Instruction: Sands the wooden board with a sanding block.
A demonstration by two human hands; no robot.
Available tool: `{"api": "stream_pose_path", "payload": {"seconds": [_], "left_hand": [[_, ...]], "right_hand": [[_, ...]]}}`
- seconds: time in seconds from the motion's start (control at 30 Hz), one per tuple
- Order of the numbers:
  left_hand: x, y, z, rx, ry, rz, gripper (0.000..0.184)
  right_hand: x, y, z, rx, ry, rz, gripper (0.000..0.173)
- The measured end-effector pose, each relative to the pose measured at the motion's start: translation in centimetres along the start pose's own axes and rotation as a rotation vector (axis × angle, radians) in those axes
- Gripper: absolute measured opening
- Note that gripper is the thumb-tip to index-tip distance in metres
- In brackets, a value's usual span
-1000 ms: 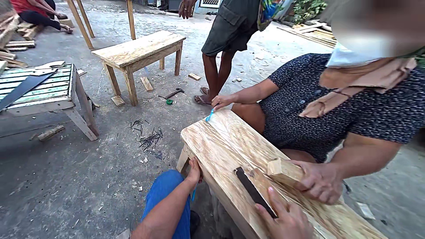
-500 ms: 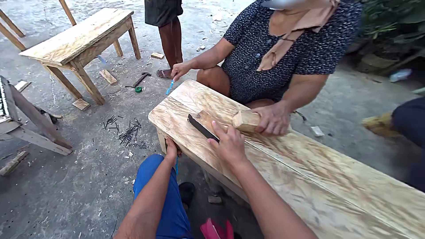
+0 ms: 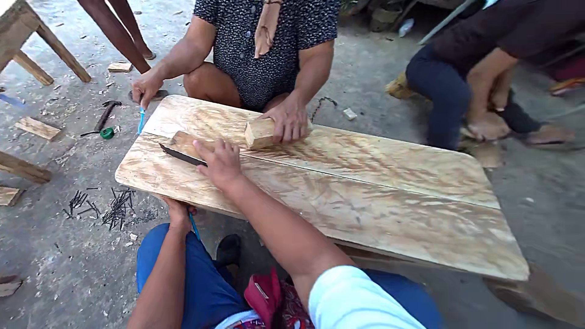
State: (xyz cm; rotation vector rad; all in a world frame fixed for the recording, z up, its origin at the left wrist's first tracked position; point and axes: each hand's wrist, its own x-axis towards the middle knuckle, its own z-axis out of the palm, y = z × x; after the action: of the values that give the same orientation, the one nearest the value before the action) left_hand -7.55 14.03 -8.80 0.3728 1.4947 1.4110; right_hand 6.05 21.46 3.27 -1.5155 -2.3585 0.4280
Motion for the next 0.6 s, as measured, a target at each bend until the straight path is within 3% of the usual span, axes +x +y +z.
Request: {"api": "stream_pose_path", "payload": {"seconds": [0.13, 0.2, 0.33, 0.47, 0.6], "left_hand": [[-0.1, 0.1, -0.1, 0.026, -0.010, 0.021, 0.087], [-0.2, 0.2, 0.1, 0.026, -0.005, 0.011, 0.088], [-0.2, 0.2, -0.2, 0.058, 0.017, 0.014, 0.091], [-0.5, 0.5, 0.0, 0.058, 0.031, 0.001, 0.090], [-0.6, 0.7, 0.0, 0.037, 0.039, 0.014, 0.091]], "right_hand": [[-1.5, 1.1, -1.8, -0.030, -0.086, 0.014, 0.064], [-4.9, 4.2, -2.6, -0.025, 0.005, 0.022, 0.063], [-15.7, 12.8, -5.6, -0.092, 0.150, 0.140, 0.064], [-28.1, 21.2, -10.9, -0.182, 0.174, 0.471, 0.065], [-34.9, 26.5, -14.1, -0.158, 0.188, 0.671, 0.075]]}}
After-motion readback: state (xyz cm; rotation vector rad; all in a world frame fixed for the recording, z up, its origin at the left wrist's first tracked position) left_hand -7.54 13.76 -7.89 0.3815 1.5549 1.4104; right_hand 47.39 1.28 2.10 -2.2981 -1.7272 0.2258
